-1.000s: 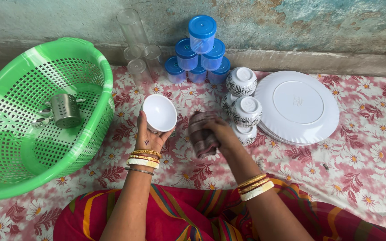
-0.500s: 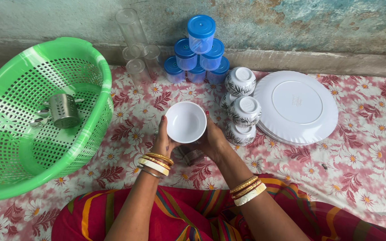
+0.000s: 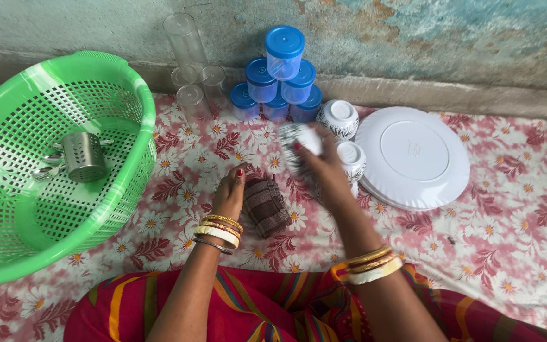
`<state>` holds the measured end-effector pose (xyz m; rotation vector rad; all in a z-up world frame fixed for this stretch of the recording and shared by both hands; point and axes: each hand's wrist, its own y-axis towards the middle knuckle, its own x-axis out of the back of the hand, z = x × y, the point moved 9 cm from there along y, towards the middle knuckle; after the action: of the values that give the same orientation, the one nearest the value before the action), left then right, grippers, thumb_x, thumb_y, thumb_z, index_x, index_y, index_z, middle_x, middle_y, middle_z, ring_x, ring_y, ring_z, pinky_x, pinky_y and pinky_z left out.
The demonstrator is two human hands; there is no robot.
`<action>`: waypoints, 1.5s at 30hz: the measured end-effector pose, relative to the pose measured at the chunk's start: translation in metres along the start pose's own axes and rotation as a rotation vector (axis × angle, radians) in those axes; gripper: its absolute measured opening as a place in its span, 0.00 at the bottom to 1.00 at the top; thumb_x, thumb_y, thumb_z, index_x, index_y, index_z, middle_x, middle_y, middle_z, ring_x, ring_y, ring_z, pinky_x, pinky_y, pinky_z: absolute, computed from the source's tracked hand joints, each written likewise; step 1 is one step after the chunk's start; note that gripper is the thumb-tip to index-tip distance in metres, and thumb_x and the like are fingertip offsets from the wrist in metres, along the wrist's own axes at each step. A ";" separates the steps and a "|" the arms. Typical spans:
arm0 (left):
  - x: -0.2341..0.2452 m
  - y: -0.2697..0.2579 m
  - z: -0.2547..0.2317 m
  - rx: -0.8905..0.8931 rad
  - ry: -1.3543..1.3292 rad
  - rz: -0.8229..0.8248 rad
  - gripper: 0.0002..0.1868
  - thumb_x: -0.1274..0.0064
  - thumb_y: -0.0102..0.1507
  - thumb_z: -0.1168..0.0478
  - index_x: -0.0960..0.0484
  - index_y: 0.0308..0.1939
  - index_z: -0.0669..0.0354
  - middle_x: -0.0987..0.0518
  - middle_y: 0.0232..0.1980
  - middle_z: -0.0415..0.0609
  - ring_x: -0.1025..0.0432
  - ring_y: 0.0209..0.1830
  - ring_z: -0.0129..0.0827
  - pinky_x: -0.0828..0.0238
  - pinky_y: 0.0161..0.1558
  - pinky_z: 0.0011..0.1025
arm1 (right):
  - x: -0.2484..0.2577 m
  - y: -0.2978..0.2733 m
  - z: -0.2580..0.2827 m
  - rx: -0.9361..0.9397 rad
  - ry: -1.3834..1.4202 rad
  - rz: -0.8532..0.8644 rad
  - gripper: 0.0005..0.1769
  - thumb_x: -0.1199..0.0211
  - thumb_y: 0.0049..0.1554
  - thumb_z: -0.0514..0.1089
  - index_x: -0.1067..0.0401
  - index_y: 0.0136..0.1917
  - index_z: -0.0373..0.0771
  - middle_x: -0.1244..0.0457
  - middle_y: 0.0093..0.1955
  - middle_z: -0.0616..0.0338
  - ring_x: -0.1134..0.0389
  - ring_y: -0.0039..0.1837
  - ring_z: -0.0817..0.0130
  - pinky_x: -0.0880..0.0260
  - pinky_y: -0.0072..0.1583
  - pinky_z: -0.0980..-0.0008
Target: The person sits on a floral sheet and wipes a small bowl, a metal cylindrical container, and a fork with a cloth. The person places the cleaned items aside on the sheet.
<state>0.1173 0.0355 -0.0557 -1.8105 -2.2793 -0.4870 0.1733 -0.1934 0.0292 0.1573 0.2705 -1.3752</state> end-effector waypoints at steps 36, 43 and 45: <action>0.027 0.012 -0.026 -0.081 0.205 -0.166 0.16 0.41 0.65 0.56 0.19 0.55 0.54 0.22 0.52 0.58 0.27 0.54 0.51 0.30 0.55 0.45 | 0.040 -0.003 0.082 0.797 -1.411 -0.428 0.25 0.23 0.60 0.48 0.30 0.65 0.41 0.43 0.73 0.43 0.40 0.72 0.43 0.34 0.71 0.49; 0.077 -0.004 -0.088 -0.220 0.259 -0.379 0.14 0.42 0.63 0.63 0.18 0.54 0.53 0.21 0.54 0.54 0.28 0.55 0.50 0.31 0.57 0.45 | -0.073 -0.041 -0.033 0.563 -1.429 0.114 0.37 0.25 0.44 0.49 0.32 0.66 0.45 0.41 0.66 0.41 0.39 0.64 0.37 0.38 0.65 0.45; 0.098 -0.014 -0.107 -0.278 0.321 -0.465 0.13 0.42 0.64 0.63 0.18 0.53 0.53 0.21 0.53 0.52 0.28 0.55 0.51 0.31 0.57 0.45 | -0.092 -0.052 -0.068 0.425 -1.475 0.278 0.42 0.25 0.45 0.55 0.34 0.70 0.49 0.40 0.68 0.46 0.40 0.62 0.36 0.41 0.64 0.41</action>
<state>0.0745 0.0826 0.0753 -1.1651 -2.4760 -1.1286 0.0997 -0.0984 -0.0073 -0.4641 -1.2265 -0.9523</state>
